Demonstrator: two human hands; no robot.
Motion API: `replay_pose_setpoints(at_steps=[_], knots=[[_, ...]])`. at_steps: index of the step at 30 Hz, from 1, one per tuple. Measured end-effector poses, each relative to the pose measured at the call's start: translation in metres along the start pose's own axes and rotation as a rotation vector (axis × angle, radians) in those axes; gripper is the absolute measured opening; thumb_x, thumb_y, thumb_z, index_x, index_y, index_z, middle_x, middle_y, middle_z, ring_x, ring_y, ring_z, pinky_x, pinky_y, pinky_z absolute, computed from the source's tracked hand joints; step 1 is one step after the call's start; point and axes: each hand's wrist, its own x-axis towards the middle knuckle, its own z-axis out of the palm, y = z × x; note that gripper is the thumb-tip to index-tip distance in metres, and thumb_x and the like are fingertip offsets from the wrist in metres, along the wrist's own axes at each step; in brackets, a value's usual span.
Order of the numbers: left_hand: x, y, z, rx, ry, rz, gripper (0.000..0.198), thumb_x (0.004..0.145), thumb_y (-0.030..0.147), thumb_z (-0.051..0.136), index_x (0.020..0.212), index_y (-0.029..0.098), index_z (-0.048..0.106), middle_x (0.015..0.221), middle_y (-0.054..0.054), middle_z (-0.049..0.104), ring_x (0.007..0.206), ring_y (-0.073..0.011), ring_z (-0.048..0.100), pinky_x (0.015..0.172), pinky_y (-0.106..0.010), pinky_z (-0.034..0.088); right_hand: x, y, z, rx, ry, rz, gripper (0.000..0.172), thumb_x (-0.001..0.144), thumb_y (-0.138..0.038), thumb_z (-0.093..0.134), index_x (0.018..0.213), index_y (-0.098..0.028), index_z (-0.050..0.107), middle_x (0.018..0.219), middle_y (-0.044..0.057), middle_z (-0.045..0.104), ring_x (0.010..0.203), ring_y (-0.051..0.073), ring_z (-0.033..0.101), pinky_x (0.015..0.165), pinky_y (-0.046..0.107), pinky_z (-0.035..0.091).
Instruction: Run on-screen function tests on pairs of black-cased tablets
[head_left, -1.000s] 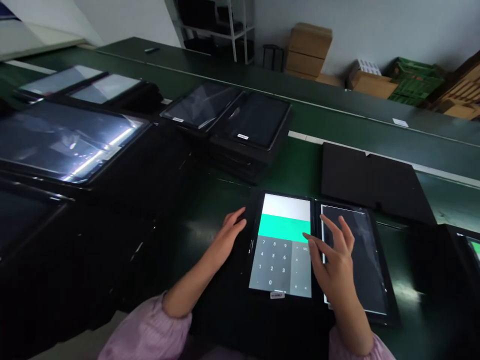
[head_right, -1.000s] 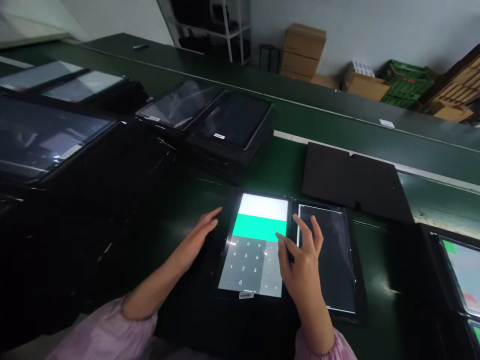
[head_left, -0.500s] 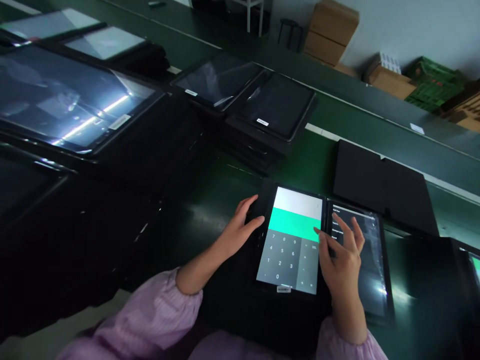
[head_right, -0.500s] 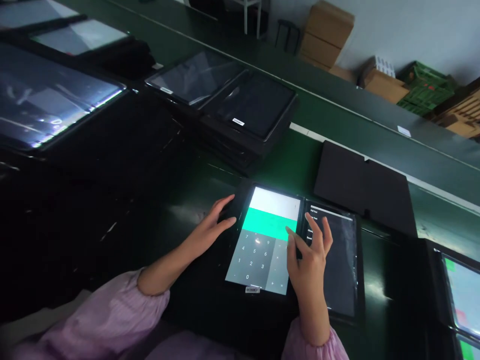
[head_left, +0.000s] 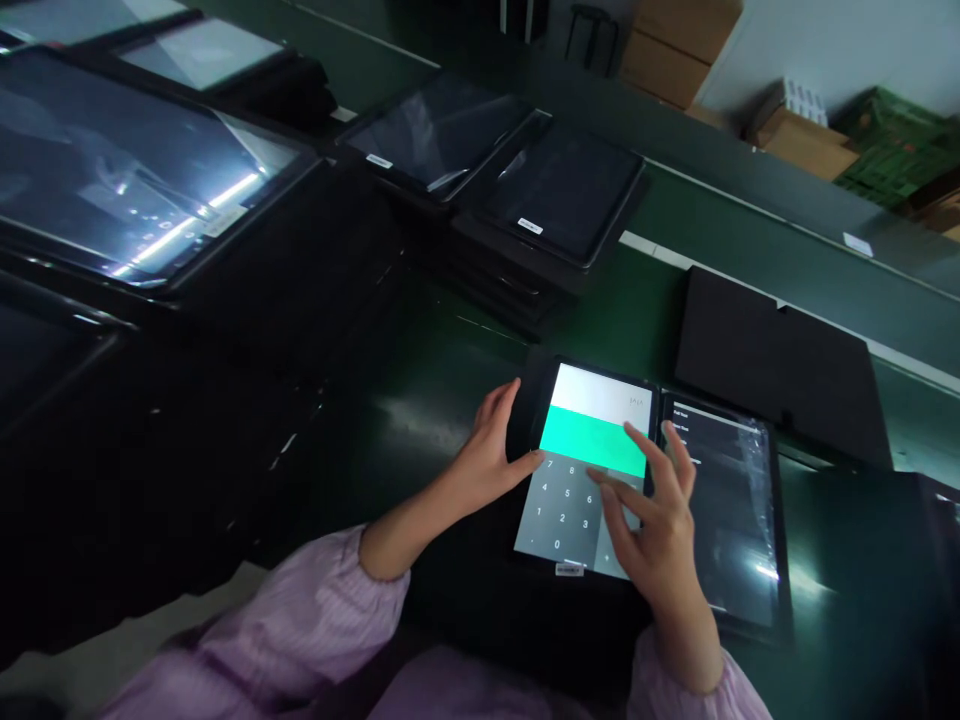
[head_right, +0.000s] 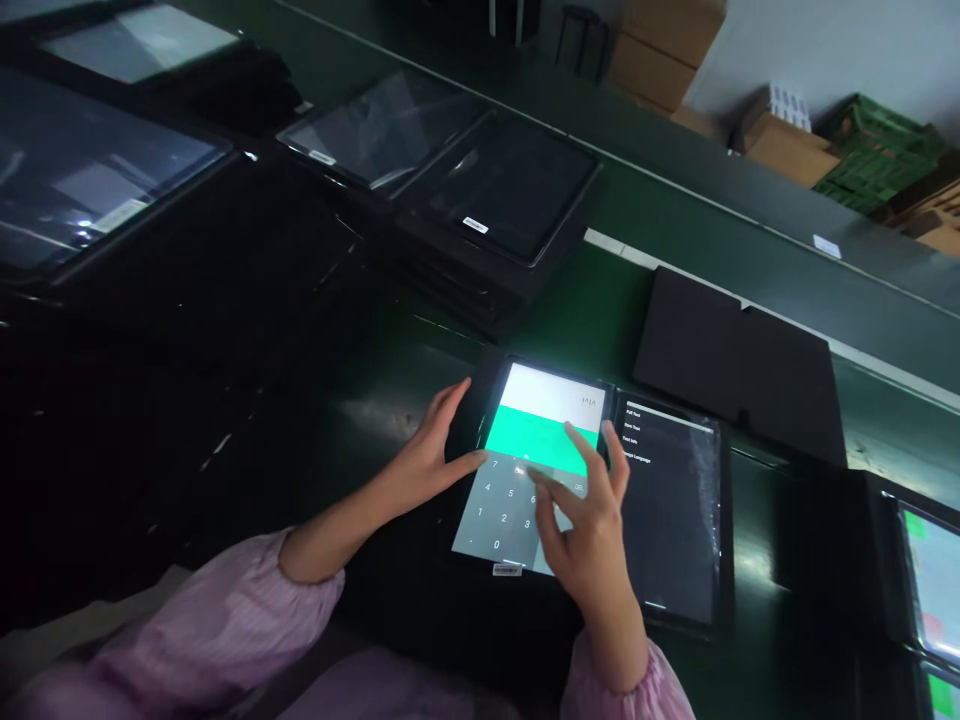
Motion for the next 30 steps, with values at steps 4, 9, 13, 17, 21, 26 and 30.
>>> replay_pose_setpoints(at_steps=[4,9,13,17,21,26,30], knots=[[0.001,0.003,0.005,0.014,-0.006,-0.034,0.106,0.089,0.056,0.065,0.17,0.016,0.007,0.175,-0.026,0.009,0.166,-0.0447,0.009,0.131,-0.068,0.018,0.002,-0.012,0.006,0.02,-0.086,-0.031,0.026,0.103,-0.019,0.059,0.109,-0.026,0.083,0.156,0.011,0.053,0.163,0.039,0.023,0.114,0.065,0.049],[0.002,0.002,0.008,0.068,0.001,-0.029,0.114,0.085,0.051,0.071,0.171,0.018,0.005,0.175,-0.025,0.009,0.165,-0.0476,0.006,0.129,-0.07,0.018,0.001,0.003,-0.001,-0.038,0.085,0.074,0.026,0.104,-0.022,0.059,0.097,-0.023,0.084,0.144,0.009,0.065,0.155,0.038,0.04,0.109,0.059,0.054],[0.001,0.002,0.005,-0.034,-0.041,-0.051,0.111,0.09,0.06,0.065,0.172,0.022,-0.001,0.178,-0.023,0.003,0.167,-0.0444,0.001,0.13,-0.07,0.016,-0.002,0.017,-0.005,-0.115,0.172,0.21,0.032,0.107,-0.031,0.056,0.093,-0.024,0.085,0.135,0.009,0.07,0.146,0.038,0.049,0.102,0.059,0.056],[-0.001,0.005,0.004,-0.049,-0.033,-0.079,0.108,0.092,0.058,0.061,0.171,0.017,0.001,0.178,-0.023,0.002,0.168,-0.042,-0.004,0.132,-0.067,0.01,-0.004,0.021,0.0,-0.151,0.14,0.209,0.034,0.107,-0.032,0.056,0.094,-0.022,0.085,0.138,0.012,0.068,0.148,0.041,0.046,0.102,0.063,0.054],[-0.001,0.008,0.003,-0.068,-0.033,-0.079,0.098,0.095,0.056,0.057,0.171,0.021,0.005,0.179,-0.02,0.006,0.168,-0.0406,0.002,0.132,-0.066,0.016,-0.003,0.018,0.003,-0.123,0.067,0.122,0.027,0.106,-0.028,0.058,0.106,-0.022,0.084,0.15,0.014,0.06,0.155,0.042,0.036,0.111,0.067,0.047],[0.001,0.003,0.006,-0.056,0.019,-0.074,0.093,0.097,0.055,0.053,0.17,0.018,0.011,0.178,-0.021,0.012,0.167,-0.0392,0.008,0.132,-0.063,0.021,-0.004,0.022,0.001,-0.121,0.14,0.169,0.029,0.106,-0.029,0.058,0.095,-0.022,0.084,0.143,0.011,0.065,0.154,0.041,0.039,0.11,0.067,0.049],[0.003,0.0,0.005,-0.057,0.063,-0.049,0.084,0.098,0.053,0.053,0.168,0.022,0.02,0.175,-0.018,0.023,0.167,-0.0367,0.015,0.133,-0.061,0.017,-0.005,0.02,0.005,-0.135,0.143,0.202,0.033,0.107,-0.032,0.056,0.096,-0.022,0.085,0.141,0.014,0.066,0.154,0.04,0.039,0.109,0.067,0.051]])
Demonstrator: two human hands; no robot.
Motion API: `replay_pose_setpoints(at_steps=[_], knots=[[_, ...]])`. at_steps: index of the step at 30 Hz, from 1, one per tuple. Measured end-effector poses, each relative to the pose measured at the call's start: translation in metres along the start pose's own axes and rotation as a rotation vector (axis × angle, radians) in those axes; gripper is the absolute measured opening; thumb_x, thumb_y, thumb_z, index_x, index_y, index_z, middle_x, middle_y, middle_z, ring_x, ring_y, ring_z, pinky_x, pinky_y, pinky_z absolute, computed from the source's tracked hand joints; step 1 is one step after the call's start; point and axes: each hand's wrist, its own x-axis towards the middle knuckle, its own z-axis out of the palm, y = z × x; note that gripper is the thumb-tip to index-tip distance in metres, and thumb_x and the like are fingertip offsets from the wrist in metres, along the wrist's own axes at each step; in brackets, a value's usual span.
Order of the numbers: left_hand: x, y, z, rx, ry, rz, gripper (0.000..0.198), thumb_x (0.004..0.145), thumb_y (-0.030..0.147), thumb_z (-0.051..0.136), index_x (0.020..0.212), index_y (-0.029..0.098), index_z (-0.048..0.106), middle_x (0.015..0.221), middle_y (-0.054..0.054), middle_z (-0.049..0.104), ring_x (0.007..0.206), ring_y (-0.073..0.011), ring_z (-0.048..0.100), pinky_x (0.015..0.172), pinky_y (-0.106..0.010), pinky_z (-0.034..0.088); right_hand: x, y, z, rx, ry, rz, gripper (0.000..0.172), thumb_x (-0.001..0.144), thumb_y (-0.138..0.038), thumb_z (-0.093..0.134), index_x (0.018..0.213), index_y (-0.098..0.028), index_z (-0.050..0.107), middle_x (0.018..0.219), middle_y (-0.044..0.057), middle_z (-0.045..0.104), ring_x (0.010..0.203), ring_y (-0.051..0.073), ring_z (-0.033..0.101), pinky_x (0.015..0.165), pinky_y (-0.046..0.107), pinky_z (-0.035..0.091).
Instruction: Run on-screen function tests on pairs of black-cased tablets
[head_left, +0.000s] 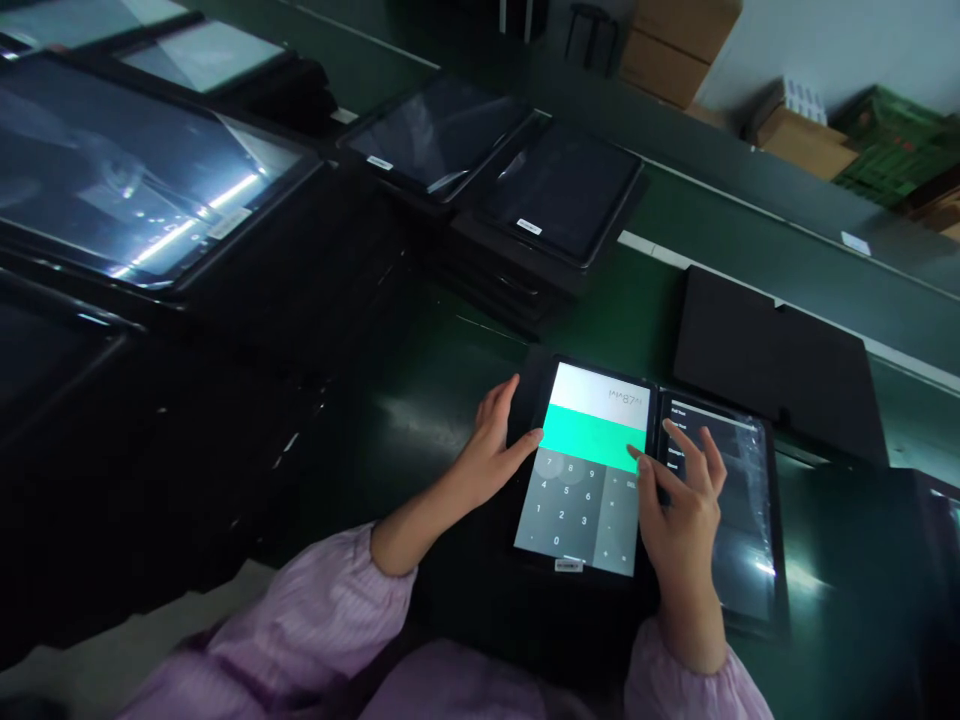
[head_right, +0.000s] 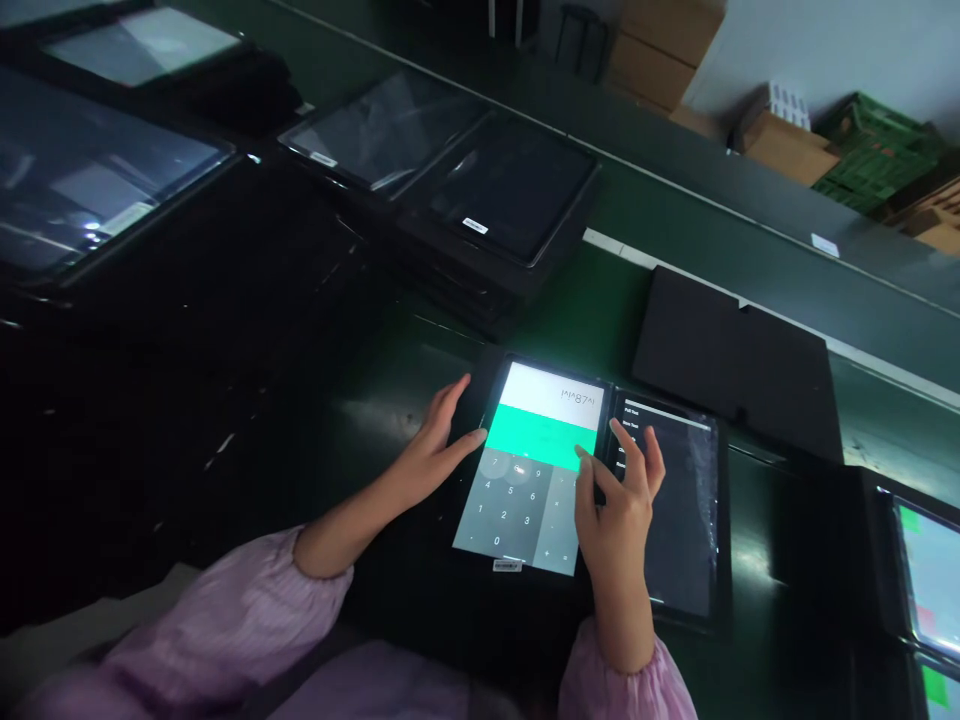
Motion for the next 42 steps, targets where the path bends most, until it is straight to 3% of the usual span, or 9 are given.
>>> replay_pose_setpoints(at_steps=[5,8,11,14,20,28,33,35,42], knots=[[0.0,-0.003,-0.002,0.01,0.043,0.005,0.077,0.1,0.054,0.051,0.167,0.022,0.028,0.172,-0.017,0.031,0.165,-0.034,0.022,0.135,-0.057,0.017,0.001,0.0,-0.004,0.08,-0.076,0.004,0.033,0.108,-0.035,0.054,0.104,-0.024,0.085,0.149,0.011,0.063,0.159,0.037,0.035,0.116,0.066,0.047],[0.002,-0.012,0.002,-0.014,0.105,0.029,0.074,0.1,0.056,0.051,0.165,0.025,0.035,0.169,-0.013,0.038,0.164,-0.0328,0.026,0.134,-0.055,0.021,-0.004,0.03,-0.028,0.177,0.002,0.276,0.042,0.104,-0.054,0.056,0.104,-0.024,0.085,0.143,0.011,0.067,0.151,0.035,0.049,0.118,0.061,0.046],[0.006,-0.019,0.006,-0.042,0.163,0.046,0.077,0.097,0.06,0.052,0.164,0.025,0.038,0.17,-0.012,0.038,0.163,-0.0324,0.028,0.134,-0.053,0.022,-0.017,0.078,-0.063,0.151,0.15,0.672,0.073,0.083,-0.083,0.063,0.114,-0.02,0.083,0.14,0.014,0.068,0.139,0.038,0.057,0.122,0.061,0.04],[0.008,-0.016,0.005,-0.085,0.167,0.02,0.078,0.097,0.062,0.049,0.164,0.023,0.039,0.175,-0.011,0.032,0.166,-0.0312,0.023,0.135,-0.05,0.021,-0.033,0.119,-0.088,0.124,0.234,0.886,0.095,0.074,-0.085,0.065,0.128,-0.007,0.076,0.133,0.025,0.069,0.132,0.046,0.06,0.119,0.068,0.039],[-0.003,0.004,-0.001,-0.17,0.162,-0.014,0.066,0.102,0.054,0.045,0.16,0.024,0.045,0.176,-0.008,0.034,0.167,-0.028,0.023,0.137,-0.05,0.015,-0.067,0.121,-0.084,0.473,0.148,1.044,0.091,0.071,-0.084,0.069,0.126,-0.011,0.075,0.139,0.02,0.068,0.137,0.041,0.06,0.122,0.058,0.042],[-0.01,-0.005,-0.022,-0.211,0.175,-0.077,0.082,0.094,0.06,0.052,0.164,0.018,0.042,0.176,-0.011,0.033,0.166,-0.0298,0.026,0.137,-0.047,0.018,-0.076,0.097,-0.077,0.556,0.136,0.896,0.081,0.092,-0.08,0.056,0.133,-0.011,0.072,0.141,0.02,0.066,0.138,0.038,0.059,0.12,0.06,0.044],[0.001,0.017,-0.025,-0.075,0.146,-0.101,0.076,0.089,0.05,0.066,0.158,0.023,0.051,0.173,-0.011,0.039,0.162,-0.0313,0.033,0.135,-0.046,0.021,-0.034,0.093,-0.071,0.196,-0.03,0.154,0.055,0.109,-0.057,0.043,0.113,-0.02,0.083,0.15,0.014,0.06,0.155,0.039,0.038,0.129,0.066,0.024],[0.008,0.026,-0.022,-0.002,0.152,-0.108,0.072,0.089,0.046,0.069,0.156,0.023,0.055,0.172,-0.012,0.039,0.163,-0.0318,0.032,0.135,-0.047,0.021,-0.019,0.092,-0.062,0.099,-0.071,0.001,0.05,0.11,-0.05,0.043,0.113,-0.023,0.085,0.157,0.013,0.055,0.158,0.042,0.032,0.127,0.069,0.025],[0.037,0.028,-0.017,0.07,0.254,-0.123,0.054,0.086,0.028,0.07,0.139,0.021,0.067,0.17,-0.015,0.039,0.166,-0.0327,0.023,0.135,-0.05,0.013,-0.017,0.099,-0.05,0.084,-0.04,-0.021,0.051,0.111,-0.043,0.039,0.118,-0.018,0.083,0.161,0.015,0.05,0.159,0.044,0.031,0.129,0.068,0.019]])
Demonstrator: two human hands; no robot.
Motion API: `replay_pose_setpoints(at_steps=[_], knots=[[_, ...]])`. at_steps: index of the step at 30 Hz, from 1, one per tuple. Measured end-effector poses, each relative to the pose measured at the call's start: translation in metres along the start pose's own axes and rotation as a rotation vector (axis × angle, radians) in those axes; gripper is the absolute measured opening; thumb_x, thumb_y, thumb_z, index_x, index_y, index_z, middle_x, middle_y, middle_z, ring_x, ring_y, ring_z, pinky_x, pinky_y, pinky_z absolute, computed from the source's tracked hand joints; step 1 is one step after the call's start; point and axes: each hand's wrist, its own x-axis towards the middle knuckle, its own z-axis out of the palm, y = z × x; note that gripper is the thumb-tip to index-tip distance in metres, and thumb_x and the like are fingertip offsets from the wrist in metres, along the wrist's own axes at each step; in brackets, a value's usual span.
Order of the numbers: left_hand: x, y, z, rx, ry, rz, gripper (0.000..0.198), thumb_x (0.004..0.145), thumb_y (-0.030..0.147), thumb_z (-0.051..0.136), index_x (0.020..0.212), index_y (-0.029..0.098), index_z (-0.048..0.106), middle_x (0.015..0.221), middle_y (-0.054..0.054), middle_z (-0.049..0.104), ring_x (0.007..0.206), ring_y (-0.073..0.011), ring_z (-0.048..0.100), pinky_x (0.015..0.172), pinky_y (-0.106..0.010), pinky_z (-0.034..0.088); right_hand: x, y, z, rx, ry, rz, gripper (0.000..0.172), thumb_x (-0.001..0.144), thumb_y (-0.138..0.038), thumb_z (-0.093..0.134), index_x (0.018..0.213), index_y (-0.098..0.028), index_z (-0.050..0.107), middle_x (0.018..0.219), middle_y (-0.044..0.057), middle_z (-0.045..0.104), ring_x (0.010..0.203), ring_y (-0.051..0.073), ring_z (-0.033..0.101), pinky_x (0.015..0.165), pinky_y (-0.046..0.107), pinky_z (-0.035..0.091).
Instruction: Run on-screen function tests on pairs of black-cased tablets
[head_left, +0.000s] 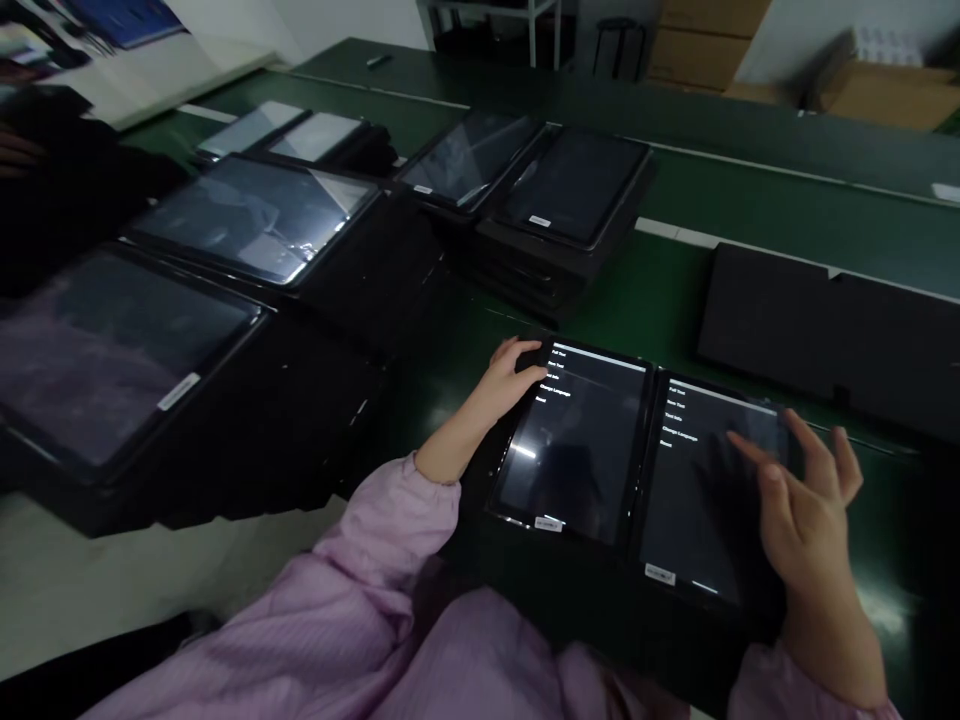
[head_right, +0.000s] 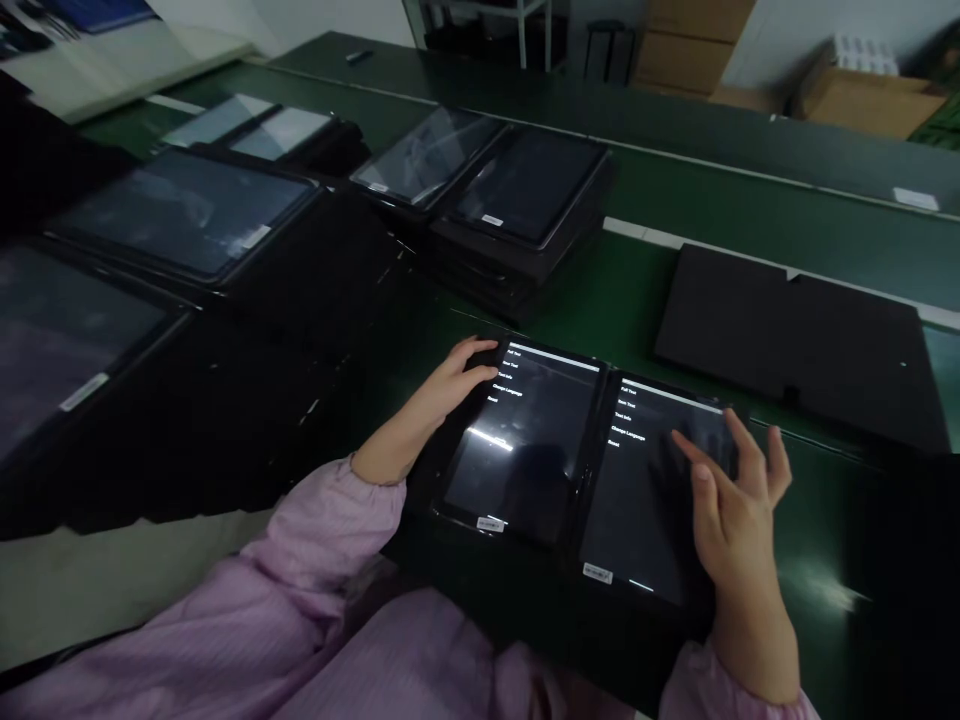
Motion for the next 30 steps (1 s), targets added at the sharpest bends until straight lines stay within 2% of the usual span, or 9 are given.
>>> replay_pose_setpoints(at_steps=[3,6,10,12,14,19,30], knots=[[0.004,0.001,0.002,0.035,0.001,0.023,0.056,0.087,0.028,0.071,0.142,0.017,0.065,0.169,-0.019,0.04,0.166,-0.0315,0.024,0.135,-0.048,0.014,-0.005,-0.001,-0.007,0.046,0.142,0.086,0.049,0.112,-0.042,0.037,0.132,-0.025,0.078,0.158,0.01,0.055,0.156,0.039,0.037,0.126,0.063,0.03],[0.005,0.001,0.005,0.087,0.032,0.045,0.059,0.084,0.024,0.072,0.142,0.015,0.065,0.166,-0.02,0.044,0.166,-0.0319,0.022,0.135,-0.048,0.012,-0.006,-0.005,-0.01,0.113,0.198,0.189,0.049,0.113,-0.044,0.035,0.141,-0.033,0.073,0.155,0.006,0.059,0.15,0.036,0.046,0.122,0.064,0.037],[0.007,-0.008,0.005,-0.047,0.061,0.044,0.049,0.082,0.028,0.072,0.132,0.022,0.071,0.166,-0.013,0.047,0.166,-0.0311,0.025,0.135,-0.049,0.015,-0.003,-0.006,-0.006,0.141,0.235,0.226,0.057,0.112,-0.05,0.031,0.134,-0.022,0.076,0.146,0.011,0.065,0.142,0.038,0.054,0.118,0.066,0.041],[0.006,-0.014,0.003,-0.151,0.082,0.046,0.044,0.082,0.03,0.07,0.126,0.023,0.074,0.165,-0.011,0.048,0.164,-0.0304,0.03,0.135,-0.047,0.019,-0.003,-0.006,-0.005,0.148,0.234,0.229,0.058,0.112,-0.05,0.033,0.128,-0.019,0.079,0.142,0.013,0.066,0.14,0.038,0.056,0.116,0.065,0.043],[0.004,-0.018,0.001,-0.187,0.075,0.06,0.043,0.082,0.032,0.069,0.124,0.024,0.075,0.165,-0.01,0.049,0.163,-0.0302,0.032,0.134,-0.047,0.021,-0.004,-0.005,-0.006,0.151,0.2,0.229,0.051,0.112,-0.047,0.038,0.125,-0.02,0.08,0.145,0.012,0.065,0.142,0.037,0.054,0.115,0.062,0.045],[-0.001,-0.021,-0.004,-0.136,0.029,0.075,0.046,0.081,0.036,0.07,0.125,0.025,0.075,0.165,-0.009,0.05,0.165,-0.0298,0.027,0.136,-0.05,0.015,-0.007,-0.004,-0.009,0.096,0.078,0.178,0.042,0.111,-0.042,0.045,0.121,-0.023,0.081,0.151,0.011,0.06,0.15,0.038,0.044,0.118,0.067,0.041],[-0.003,-0.024,-0.007,-0.173,0.005,0.084,0.051,0.081,0.035,0.07,0.131,0.027,0.077,0.167,-0.006,0.049,0.164,-0.0295,0.029,0.136,-0.048,0.017,-0.005,-0.01,-0.008,0.094,0.057,0.172,0.039,0.11,-0.038,0.048,0.115,-0.019,0.082,0.151,0.013,0.06,0.149,0.038,0.045,0.112,0.065,0.047]])
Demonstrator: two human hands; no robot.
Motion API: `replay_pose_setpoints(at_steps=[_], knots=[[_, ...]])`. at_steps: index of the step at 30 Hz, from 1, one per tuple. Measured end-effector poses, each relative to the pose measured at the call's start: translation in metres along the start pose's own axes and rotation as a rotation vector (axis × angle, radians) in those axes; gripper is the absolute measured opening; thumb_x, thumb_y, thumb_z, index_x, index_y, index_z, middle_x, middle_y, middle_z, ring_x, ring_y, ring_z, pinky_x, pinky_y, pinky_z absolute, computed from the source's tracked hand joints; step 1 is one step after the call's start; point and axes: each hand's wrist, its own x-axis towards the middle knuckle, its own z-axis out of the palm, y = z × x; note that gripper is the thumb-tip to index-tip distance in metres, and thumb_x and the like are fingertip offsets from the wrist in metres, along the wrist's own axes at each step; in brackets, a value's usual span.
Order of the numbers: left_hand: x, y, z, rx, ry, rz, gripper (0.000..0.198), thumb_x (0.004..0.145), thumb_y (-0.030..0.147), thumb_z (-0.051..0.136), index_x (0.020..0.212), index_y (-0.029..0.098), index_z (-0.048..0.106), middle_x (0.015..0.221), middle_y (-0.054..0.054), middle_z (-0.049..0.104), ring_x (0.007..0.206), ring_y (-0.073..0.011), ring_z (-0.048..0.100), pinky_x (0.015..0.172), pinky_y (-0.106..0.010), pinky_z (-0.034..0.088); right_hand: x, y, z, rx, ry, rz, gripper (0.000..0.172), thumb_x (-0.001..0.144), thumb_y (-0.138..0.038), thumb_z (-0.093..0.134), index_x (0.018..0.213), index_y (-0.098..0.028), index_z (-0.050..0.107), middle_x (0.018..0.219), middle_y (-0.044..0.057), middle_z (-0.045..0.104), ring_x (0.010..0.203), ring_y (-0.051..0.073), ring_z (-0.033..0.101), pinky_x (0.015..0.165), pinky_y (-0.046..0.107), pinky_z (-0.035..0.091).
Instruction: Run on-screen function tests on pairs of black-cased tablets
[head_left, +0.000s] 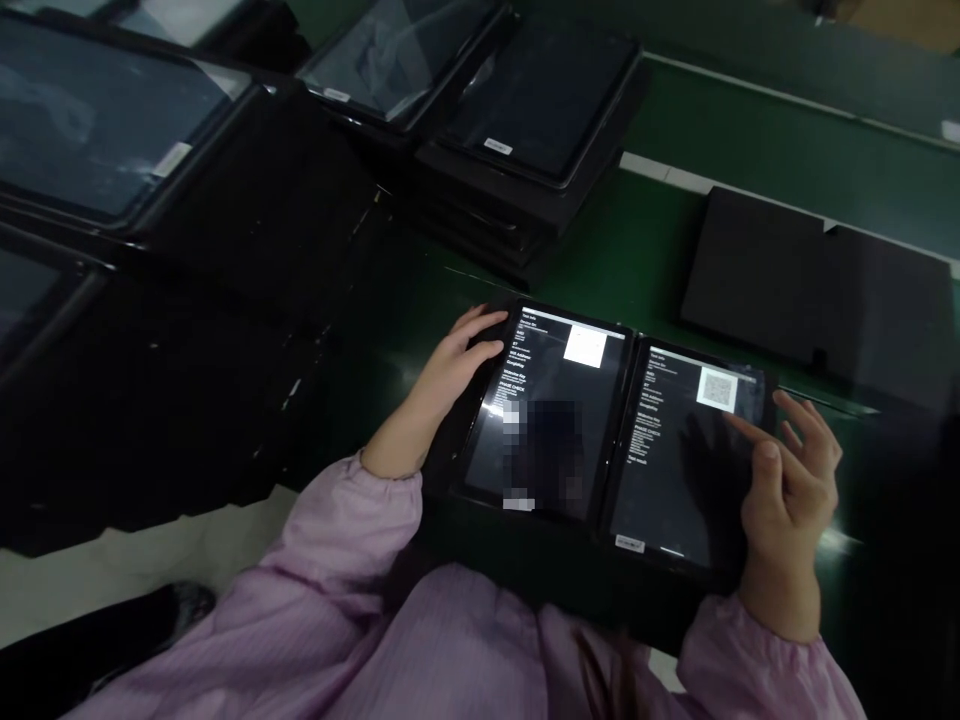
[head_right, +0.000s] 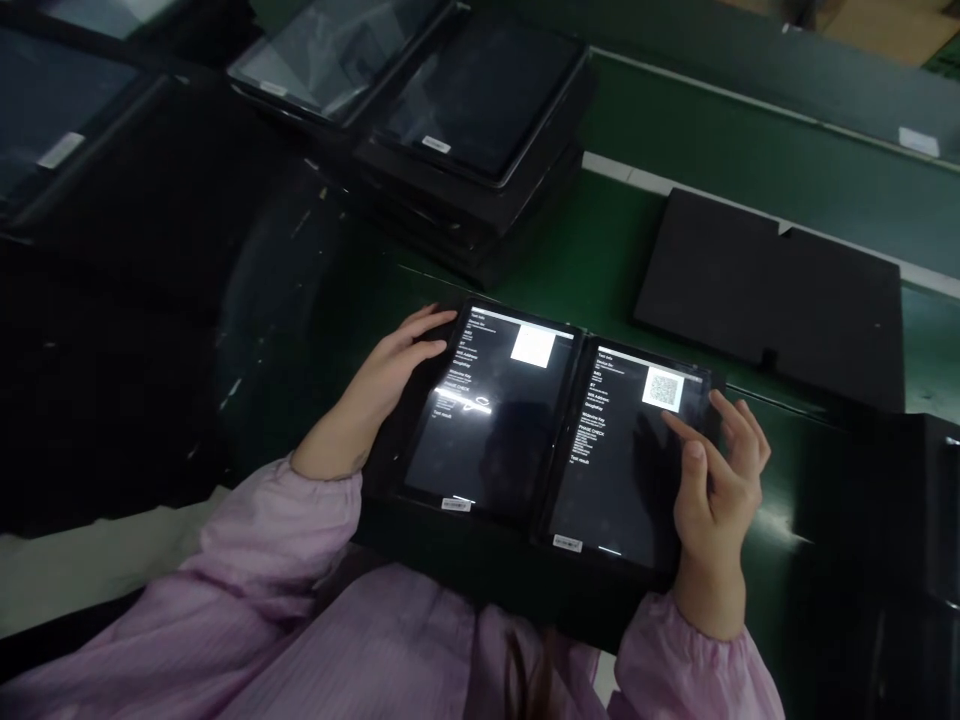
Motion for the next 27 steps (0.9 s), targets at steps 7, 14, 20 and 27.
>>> replay_pose_setpoints(at_steps=[7,14,20,27], knots=[[-0.0017,0.0011,-0.0009,0.014,-0.008,-0.001,0.048,0.086,0.033,0.069,0.133,0.029,0.077,0.168,-0.004,0.047,0.164,-0.0313,0.03,0.136,-0.054,0.017,-0.0011,0.0013,-0.0008,-0.003,0.022,-0.012,0.038,0.11,-0.035,0.048,0.113,-0.02,0.082,0.147,0.013,0.063,0.148,0.039,0.048,0.109,0.066,0.049],[0.0001,-0.0014,-0.0005,-0.035,0.004,0.003,0.045,0.083,0.032,0.072,0.126,0.033,0.081,0.165,-0.001,0.052,0.162,-0.0334,0.034,0.135,-0.056,0.022,0.003,-0.0058,-0.0003,0.007,0.096,-0.036,0.035,0.109,-0.033,0.052,0.125,-0.015,0.078,0.154,0.016,0.057,0.139,0.032,0.058,0.106,0.052,0.058],[0.001,-0.0003,0.001,-0.085,0.012,-0.025,0.047,0.079,0.033,0.074,0.126,0.03,0.081,0.166,-0.002,0.051,0.162,-0.0317,0.035,0.136,-0.051,0.021,0.0043,-0.0082,-0.0013,0.017,0.097,-0.046,0.038,0.109,-0.032,0.051,0.125,-0.011,0.078,0.154,0.019,0.056,0.134,0.031,0.061,0.106,0.05,0.058],[0.0022,-0.003,0.0017,-0.065,0.05,0.023,0.043,0.08,0.034,0.073,0.121,0.029,0.083,0.163,-0.004,0.054,0.161,-0.0343,0.036,0.134,-0.055,0.024,0.0018,-0.0078,-0.0025,0.027,0.118,-0.034,0.033,0.108,-0.032,0.055,0.122,-0.015,0.08,0.151,0.016,0.059,0.136,0.031,0.058,0.105,0.05,0.056]])
